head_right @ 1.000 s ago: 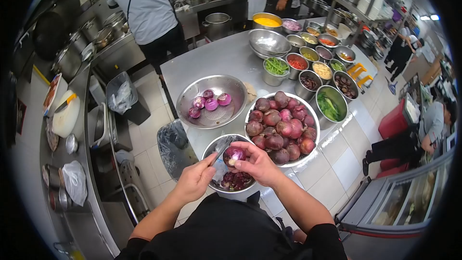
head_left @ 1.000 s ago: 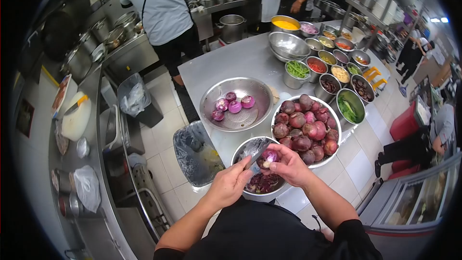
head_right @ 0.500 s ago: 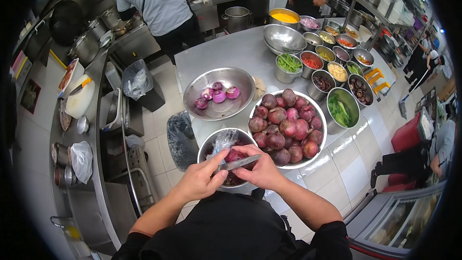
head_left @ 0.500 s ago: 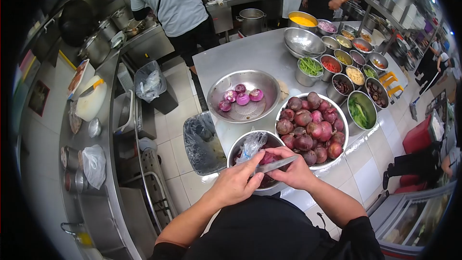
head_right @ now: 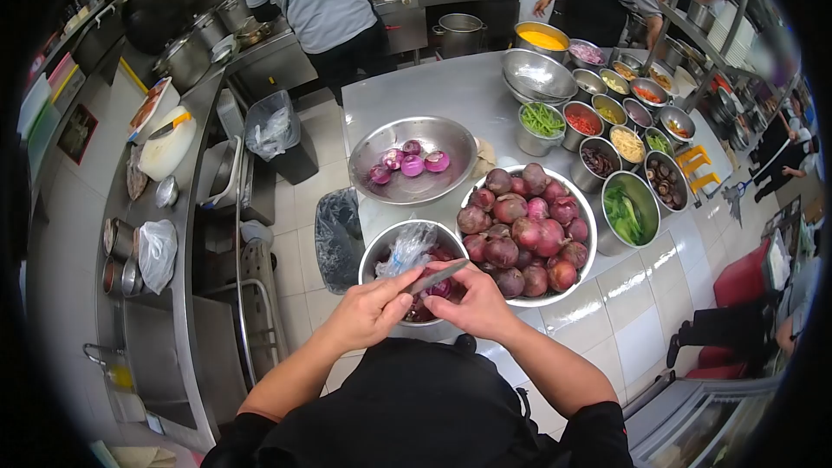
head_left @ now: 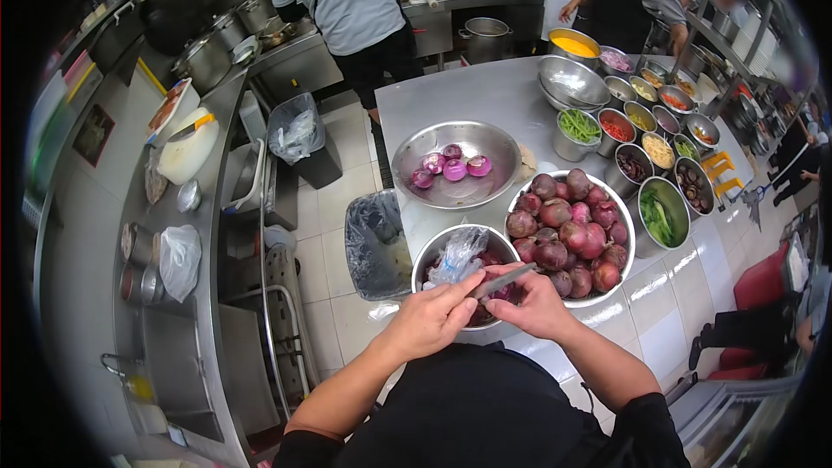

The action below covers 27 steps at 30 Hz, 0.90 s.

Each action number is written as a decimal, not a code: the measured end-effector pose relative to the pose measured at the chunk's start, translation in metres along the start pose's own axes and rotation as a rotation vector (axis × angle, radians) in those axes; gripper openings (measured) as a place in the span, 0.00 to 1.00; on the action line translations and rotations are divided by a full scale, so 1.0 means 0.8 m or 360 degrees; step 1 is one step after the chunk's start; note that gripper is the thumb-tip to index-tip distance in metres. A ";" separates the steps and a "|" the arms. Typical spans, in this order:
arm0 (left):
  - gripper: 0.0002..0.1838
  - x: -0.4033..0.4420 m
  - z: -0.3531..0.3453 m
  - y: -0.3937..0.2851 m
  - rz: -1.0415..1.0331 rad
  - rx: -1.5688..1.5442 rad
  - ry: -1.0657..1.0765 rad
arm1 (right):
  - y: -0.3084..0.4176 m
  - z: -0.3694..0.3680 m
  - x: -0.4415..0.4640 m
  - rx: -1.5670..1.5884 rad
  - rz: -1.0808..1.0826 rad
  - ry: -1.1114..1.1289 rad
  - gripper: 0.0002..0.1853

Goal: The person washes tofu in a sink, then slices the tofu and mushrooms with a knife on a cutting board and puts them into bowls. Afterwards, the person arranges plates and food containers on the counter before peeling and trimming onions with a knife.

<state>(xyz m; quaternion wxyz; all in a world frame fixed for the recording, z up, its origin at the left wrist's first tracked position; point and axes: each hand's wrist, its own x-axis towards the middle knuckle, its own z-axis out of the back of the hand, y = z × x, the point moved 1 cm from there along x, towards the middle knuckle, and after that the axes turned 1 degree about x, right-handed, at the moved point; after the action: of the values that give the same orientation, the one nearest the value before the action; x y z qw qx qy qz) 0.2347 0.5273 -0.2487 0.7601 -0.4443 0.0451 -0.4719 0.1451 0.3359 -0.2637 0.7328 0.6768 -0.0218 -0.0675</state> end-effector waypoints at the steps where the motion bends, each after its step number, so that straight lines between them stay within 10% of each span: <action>1: 0.24 -0.001 -0.003 -0.006 0.0003 0.0033 -0.0031 | 0.005 0.002 0.002 -0.0046 0.0028 0.0022 0.26; 27: 0.23 -0.038 -0.023 -0.038 0.0282 0.0275 -0.0149 | 0.008 0.014 0.013 -0.0223 0.0114 0.0346 0.23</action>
<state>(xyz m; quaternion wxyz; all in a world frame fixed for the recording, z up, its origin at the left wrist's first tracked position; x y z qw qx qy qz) 0.1886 0.5336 -0.2485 0.8355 -0.3931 0.0077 -0.3838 0.1543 0.3237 -0.2567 0.7782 0.6261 0.0385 0.0313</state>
